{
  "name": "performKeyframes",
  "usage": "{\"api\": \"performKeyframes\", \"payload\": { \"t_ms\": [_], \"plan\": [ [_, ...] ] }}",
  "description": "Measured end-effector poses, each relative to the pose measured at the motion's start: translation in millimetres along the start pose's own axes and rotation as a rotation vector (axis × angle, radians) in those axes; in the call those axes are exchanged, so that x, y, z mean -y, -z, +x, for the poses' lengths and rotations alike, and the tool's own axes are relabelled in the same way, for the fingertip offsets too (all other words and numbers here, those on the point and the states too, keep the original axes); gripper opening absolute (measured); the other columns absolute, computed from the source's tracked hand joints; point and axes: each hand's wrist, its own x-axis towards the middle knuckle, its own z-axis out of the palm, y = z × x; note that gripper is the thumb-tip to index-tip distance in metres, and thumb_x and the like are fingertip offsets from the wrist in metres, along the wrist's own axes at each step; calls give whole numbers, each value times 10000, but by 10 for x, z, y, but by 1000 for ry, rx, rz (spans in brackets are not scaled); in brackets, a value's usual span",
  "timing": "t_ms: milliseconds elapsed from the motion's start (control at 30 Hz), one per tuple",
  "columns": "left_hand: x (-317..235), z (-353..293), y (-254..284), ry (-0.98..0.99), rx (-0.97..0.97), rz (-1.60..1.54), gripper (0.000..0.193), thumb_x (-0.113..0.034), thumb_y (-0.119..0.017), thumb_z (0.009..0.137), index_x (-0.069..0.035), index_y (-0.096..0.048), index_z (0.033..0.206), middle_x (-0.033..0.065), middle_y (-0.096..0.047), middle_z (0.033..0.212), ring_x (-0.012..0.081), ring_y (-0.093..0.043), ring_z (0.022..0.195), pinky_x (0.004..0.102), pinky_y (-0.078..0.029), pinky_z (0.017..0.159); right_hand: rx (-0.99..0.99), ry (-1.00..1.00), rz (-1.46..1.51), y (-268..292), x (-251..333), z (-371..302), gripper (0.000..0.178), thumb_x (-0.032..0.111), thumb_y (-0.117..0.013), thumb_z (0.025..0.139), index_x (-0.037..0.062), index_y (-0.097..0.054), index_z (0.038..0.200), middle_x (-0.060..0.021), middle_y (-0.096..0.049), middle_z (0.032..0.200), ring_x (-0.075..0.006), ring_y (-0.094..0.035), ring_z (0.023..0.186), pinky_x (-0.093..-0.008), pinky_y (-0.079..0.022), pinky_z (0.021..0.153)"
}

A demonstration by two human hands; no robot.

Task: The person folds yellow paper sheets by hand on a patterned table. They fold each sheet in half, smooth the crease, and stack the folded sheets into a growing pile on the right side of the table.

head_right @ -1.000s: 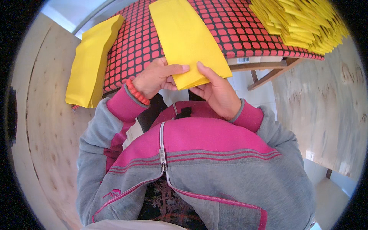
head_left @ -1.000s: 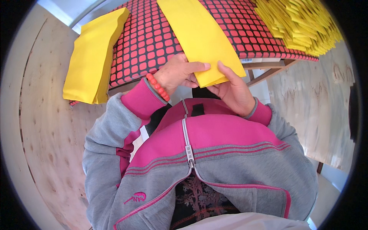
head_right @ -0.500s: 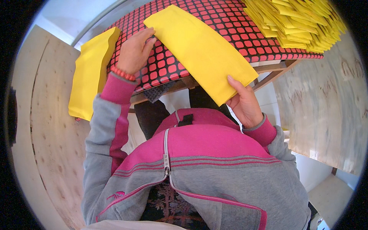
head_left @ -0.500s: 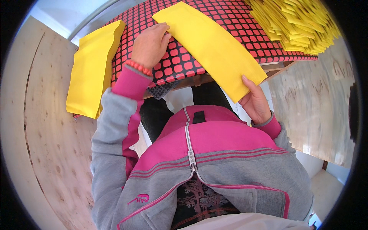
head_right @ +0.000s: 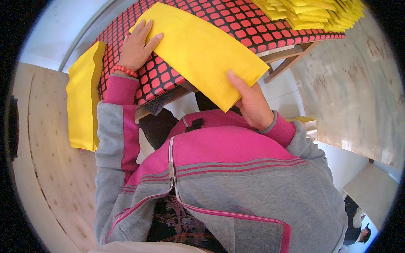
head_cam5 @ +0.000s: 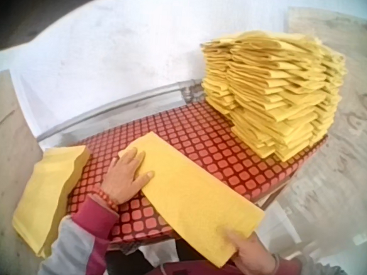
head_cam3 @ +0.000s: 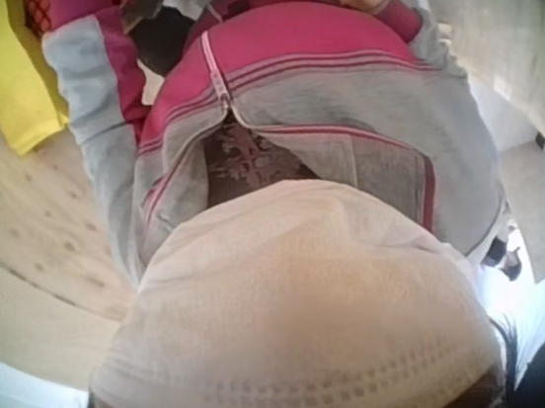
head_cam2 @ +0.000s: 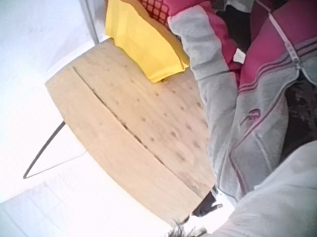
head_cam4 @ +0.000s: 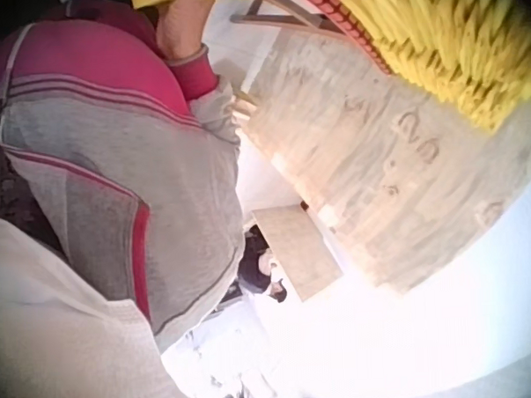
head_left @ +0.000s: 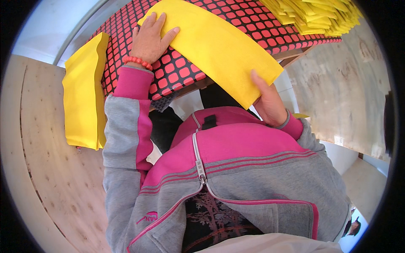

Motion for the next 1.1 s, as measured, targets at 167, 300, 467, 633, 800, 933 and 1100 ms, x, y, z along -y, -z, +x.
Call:
{"api": "performKeyframes", "payload": {
  "t_ms": [167, 300, 467, 633, 800, 933, 1100],
  "plan": [
    [21, -15, -19, 12, 4, 4, 759, -625, -522, 982, -109, -467, 1536, 181, -385, 1617, 318, -352, 1509, 583, -255, 1193, 80, -39, 323, 93, 22, -54, 605, 298, -581, 1058, 63, -339, 1560, -86, -476, 1536, -230, -488, 1401, -425, -407, 1160],
    [34, -38, -20, 0, 17, -38, 758, -597, -545, 978, -93, -458, 1537, 191, -386, 1614, 338, -354, 1504, 583, -264, 1190, 41, 4, -55, 81, -85, -23, 597, 217, -628, 1031, 49, -369, 1541, -85, -519, 1497, -230, -533, 1354, -408, -450, 1121],
    [-69, -38, 69, 34, -30, -113, 706, -552, -567, 972, -86, -494, 1497, 196, -395, 1599, 349, -368, 1486, 656, -249, 1180, -36, 108, -79, 12, -91, 35, 581, 81, -682, 979, 36, -427, 1499, -76, -574, 1439, -230, -595, 1283, -393, -489, 1090],
    [-166, -74, 206, 119, 61, -135, 696, -529, -563, 986, -103, -467, 1528, 180, -372, 1620, 342, -335, 1508, 618, -220, 1203, -62, 9, -56, 23, -2, -2, 497, 101, -641, 1016, 32, -452, 1471, -78, -585, 1416, -221, -603, 1273, -382, -522, 1050],
    [-156, -84, 182, 129, 52, -138, 672, -514, -566, 981, -96, -498, 1503, 177, -379, 1617, 309, -355, 1501, 629, -223, 1206, -69, 173, -214, 32, -44, 27, 422, 139, -630, 1028, 16, -510, 1414, -73, -631, 1327, -211, -644, 1182, -357, -552, 964],
    [-99, -97, 139, 118, 24, -177, 649, -499, -567, 983, -91, -514, 1485, 176, -400, 1605, 316, -366, 1494, 631, -226, 1204, -52, 197, -337, 17, 61, 5, 339, 179, -635, 1028, -3, -574, 1306, -95, -712, 1099, -196, -718, 923, -311, -591, 769],
    [-10, -90, 141, 125, -5, -244, 579, -465, -585, 987, -74, -570, 1414, 174, -473, 1555, 326, -439, 1440, 649, -233, 1189, -51, 195, -423, -17, 331, -1, 263, 202, -644, 1024, 9, -612, 1200, -95, -726, 946, -167, -703, 711, -260, -558, 613]
  ]
}}
